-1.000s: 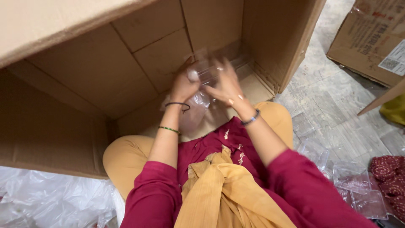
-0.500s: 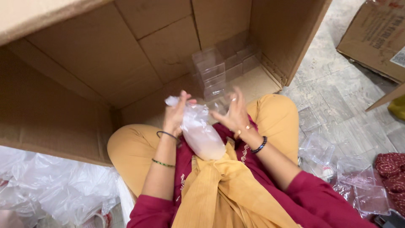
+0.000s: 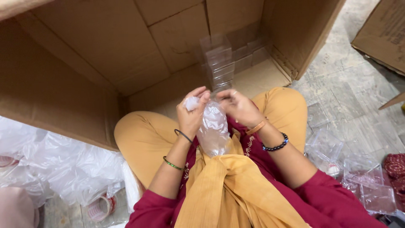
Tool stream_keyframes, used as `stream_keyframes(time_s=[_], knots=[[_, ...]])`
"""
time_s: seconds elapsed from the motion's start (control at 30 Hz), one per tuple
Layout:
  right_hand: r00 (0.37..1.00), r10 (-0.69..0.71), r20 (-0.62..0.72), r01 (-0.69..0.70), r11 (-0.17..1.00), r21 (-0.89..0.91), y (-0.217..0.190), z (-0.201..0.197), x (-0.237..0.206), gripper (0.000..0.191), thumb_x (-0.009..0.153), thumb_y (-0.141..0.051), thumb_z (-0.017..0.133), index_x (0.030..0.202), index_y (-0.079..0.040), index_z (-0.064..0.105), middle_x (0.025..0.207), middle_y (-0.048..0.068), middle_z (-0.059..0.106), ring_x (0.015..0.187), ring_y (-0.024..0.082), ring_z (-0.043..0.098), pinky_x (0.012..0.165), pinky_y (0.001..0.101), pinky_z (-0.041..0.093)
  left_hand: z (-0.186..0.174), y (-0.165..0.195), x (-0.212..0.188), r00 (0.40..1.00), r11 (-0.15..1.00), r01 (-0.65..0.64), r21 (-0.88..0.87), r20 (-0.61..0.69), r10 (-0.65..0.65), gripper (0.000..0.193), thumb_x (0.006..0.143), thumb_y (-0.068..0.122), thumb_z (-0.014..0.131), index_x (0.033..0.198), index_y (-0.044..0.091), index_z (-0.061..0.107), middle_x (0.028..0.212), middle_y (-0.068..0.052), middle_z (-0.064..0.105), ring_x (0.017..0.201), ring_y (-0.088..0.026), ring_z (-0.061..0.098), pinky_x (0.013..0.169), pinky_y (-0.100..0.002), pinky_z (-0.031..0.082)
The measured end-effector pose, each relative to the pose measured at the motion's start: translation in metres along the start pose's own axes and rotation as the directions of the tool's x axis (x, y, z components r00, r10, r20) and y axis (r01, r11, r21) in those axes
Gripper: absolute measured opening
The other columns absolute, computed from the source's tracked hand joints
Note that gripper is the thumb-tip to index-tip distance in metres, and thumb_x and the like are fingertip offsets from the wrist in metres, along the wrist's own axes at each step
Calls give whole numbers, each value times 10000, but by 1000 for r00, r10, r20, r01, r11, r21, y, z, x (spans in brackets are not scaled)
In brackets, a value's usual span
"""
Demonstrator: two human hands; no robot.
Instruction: The person sits on the floor and packs small clear plastic containers into thin plastic bags, twisting each bag closed, and places the bagged containers into a large cardboard box, repeating the cycle with containers taken from piles beside them.
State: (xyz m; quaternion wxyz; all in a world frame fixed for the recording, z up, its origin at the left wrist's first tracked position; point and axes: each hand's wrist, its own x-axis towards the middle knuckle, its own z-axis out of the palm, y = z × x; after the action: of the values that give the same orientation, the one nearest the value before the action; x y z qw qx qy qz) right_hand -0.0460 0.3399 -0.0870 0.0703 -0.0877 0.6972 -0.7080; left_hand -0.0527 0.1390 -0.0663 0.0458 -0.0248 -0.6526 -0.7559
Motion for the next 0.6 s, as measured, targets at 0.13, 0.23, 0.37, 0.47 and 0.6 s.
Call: stream_keyframes(time_s=[0.13,0.23,0.37,0.47,0.6], knots=[[997,-37,-70,39,999,21,-28,14,-8,166,991,-98,709,1093,31,696,999,40,716,902,76,644,796,239,537,-1,14,0,990,997,-44,-56,134,51,498,854,183,831,1271,-14,641,1174,-70,735,1024,-108,695,909,-249,564],[989,-34,-140,60,982,181,-32,16,-12,120,975,-54,703,1071,18,707,969,22,718,875,66,645,781,219,535,-10,18,-3,991,999,47,-7,128,-46,415,853,194,840,1194,-6,713,1075,-52,752,944,-93,687,847,-235,558],[984,12,-180,31,972,235,-25,18,-18,107,950,-45,716,1044,4,702,935,-4,718,826,50,639,739,204,528,-12,14,-13,991,990,134,40,1,-134,276,876,202,848,1024,-19,777,892,-42,753,796,-90,660,725,-238,542],[980,-16,-197,81,942,326,-19,20,-22,82,1012,-76,709,1031,4,707,904,-8,698,803,48,611,726,206,508,-10,7,-19,996,997,73,19,41,-73,244,914,216,831,963,-7,746,850,9,709,765,-63,610,686,-225,507],[983,1,-181,63,935,349,-14,19,-28,79,1010,-96,704,1042,-24,702,897,-22,681,773,31,578,682,188,467,-12,-5,-23,992,996,78,-42,101,-74,219,930,236,776,918,28,708,813,70,663,747,-32,573,665,-209,474]])
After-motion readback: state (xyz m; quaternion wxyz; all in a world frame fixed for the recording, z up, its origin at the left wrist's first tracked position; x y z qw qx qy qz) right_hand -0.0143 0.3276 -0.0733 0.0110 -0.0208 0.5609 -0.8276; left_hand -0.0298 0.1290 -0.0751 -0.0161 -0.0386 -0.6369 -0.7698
